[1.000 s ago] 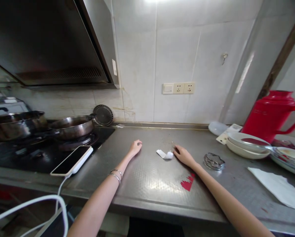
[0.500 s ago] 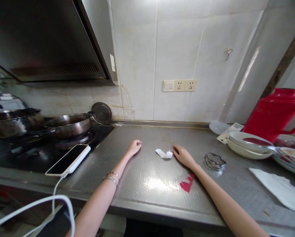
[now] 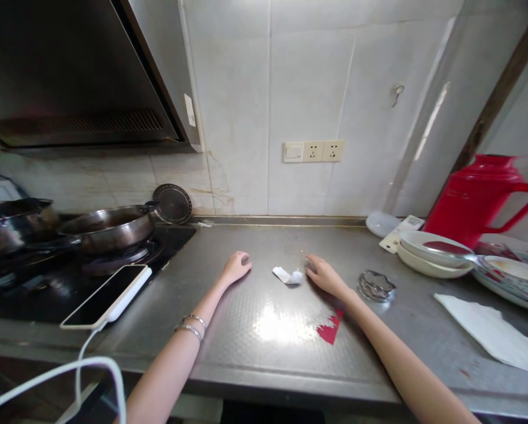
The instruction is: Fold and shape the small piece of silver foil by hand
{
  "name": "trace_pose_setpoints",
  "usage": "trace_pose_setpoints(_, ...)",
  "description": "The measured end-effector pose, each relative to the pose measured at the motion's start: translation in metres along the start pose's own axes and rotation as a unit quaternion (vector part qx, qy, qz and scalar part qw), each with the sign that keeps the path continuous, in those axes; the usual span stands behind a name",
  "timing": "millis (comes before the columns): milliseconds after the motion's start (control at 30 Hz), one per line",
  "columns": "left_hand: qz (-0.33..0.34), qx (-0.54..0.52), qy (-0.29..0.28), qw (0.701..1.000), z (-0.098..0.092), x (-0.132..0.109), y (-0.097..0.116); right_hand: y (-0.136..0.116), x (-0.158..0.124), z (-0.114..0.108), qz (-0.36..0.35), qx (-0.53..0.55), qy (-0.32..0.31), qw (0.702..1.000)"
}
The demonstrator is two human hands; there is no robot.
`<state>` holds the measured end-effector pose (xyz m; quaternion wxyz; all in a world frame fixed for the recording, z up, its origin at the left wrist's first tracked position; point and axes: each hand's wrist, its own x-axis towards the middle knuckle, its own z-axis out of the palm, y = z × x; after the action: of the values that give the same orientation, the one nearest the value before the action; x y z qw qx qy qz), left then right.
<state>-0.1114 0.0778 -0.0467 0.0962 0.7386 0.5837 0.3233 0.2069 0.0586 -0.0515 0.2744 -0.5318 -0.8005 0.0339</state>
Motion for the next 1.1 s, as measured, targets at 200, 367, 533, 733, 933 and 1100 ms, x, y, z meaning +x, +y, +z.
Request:
trace_pose_setpoints(200,0.021,-0.024,0.023,0.999,-0.004,0.004,0.034,-0.013,-0.013,-0.094,-0.022,0.077,0.155,0.985)
trace_pose_setpoints(367,0.085,-0.124,-0.057,0.987,0.012,0.019,0.105,0.034,-0.055,-0.162,0.025,0.041,0.199,0.979)
trace_pose_setpoints(533,0.174,-0.155,-0.179,0.956,0.059,0.023,0.187,0.112,-0.103,-0.167,0.13,0.09,0.103,0.982)
trace_pose_setpoints(733,0.191,-0.118,-0.293,0.929,0.119,0.016,0.24,0.139,-0.125,-0.146,0.14,0.134,-0.024,0.981)
trace_pose_setpoints(933,0.172,-0.12,-0.313,0.926,0.147,0.021,0.251,0.131,-0.116,-0.13,0.135,0.158,-0.048,0.977)
trace_pose_setpoints(1100,0.215,-0.155,-0.329,0.906,0.154,0.023,0.254,0.127,-0.11,-0.121,0.135,0.177,-0.053,0.973)
